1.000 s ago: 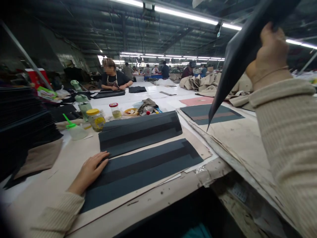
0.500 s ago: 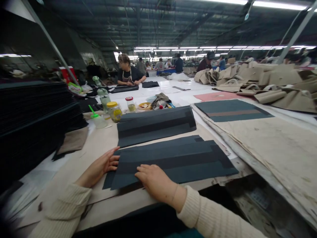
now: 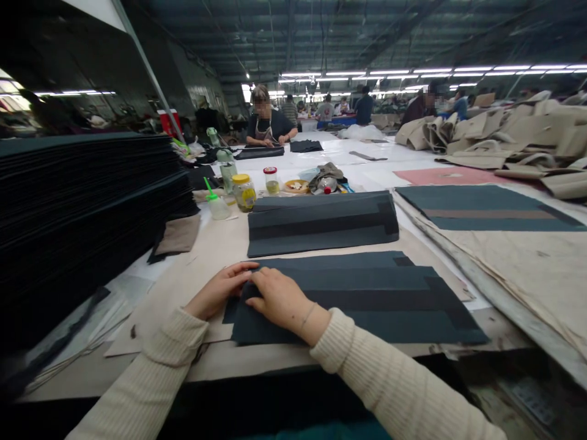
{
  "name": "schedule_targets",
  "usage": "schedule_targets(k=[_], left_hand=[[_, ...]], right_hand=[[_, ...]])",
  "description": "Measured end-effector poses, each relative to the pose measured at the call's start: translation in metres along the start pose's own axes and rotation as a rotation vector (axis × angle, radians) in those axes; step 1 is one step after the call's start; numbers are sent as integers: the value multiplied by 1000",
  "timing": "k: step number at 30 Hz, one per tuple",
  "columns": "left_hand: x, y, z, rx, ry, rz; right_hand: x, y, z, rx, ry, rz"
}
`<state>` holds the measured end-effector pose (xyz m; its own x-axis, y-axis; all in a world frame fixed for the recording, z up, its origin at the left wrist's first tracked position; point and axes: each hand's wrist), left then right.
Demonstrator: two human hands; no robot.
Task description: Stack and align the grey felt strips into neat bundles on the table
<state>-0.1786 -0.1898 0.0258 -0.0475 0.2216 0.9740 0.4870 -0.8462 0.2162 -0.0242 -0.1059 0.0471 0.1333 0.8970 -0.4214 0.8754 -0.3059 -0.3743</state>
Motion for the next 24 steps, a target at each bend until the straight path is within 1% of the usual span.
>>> schedule_targets(k=[2, 4, 7, 11, 13, 15, 17, 20, 22, 24], left_hand=[[-1, 0, 0, -10, 38, 1], [-1, 0, 1, -24, 58, -8], [-1, 0, 2, -47, 68, -21], [-1, -1, 2, -48, 42, 12], [-1, -1, 2, -41, -25, 58], [-1, -1, 2, -45, -147, 122], [-2, -2, 4, -41, -288, 238], [-7, -4, 6, 21, -448, 432], [-11, -5, 8, 64, -529, 487], [-14, -6, 9, 74, -579, 503]], right_hand=[[1, -3, 12, 43, -41, 16], [3, -3, 18, 70, -99, 34], [7, -2, 19, 88, -197, 44], [10, -2, 17, 121, -273, -11], [11, -1, 17, 133, -285, -42], [13, -1, 18, 144, -278, -59], [14, 0, 20, 141, -254, -74], [17, 3, 20, 72, -208, -118], [17, 7, 17, 12, -185, -136], [17, 13, 12, -42, -181, -131]])
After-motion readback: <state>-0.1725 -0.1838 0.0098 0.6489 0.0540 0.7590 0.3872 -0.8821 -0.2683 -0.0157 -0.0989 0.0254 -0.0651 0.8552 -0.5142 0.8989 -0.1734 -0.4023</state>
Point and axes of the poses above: each hand's wrist, its own y-axis away from the middle knuckle, its own z-axis out of the palm, x = y × z, and after that the axes turned 9 degrees about x, right-handed
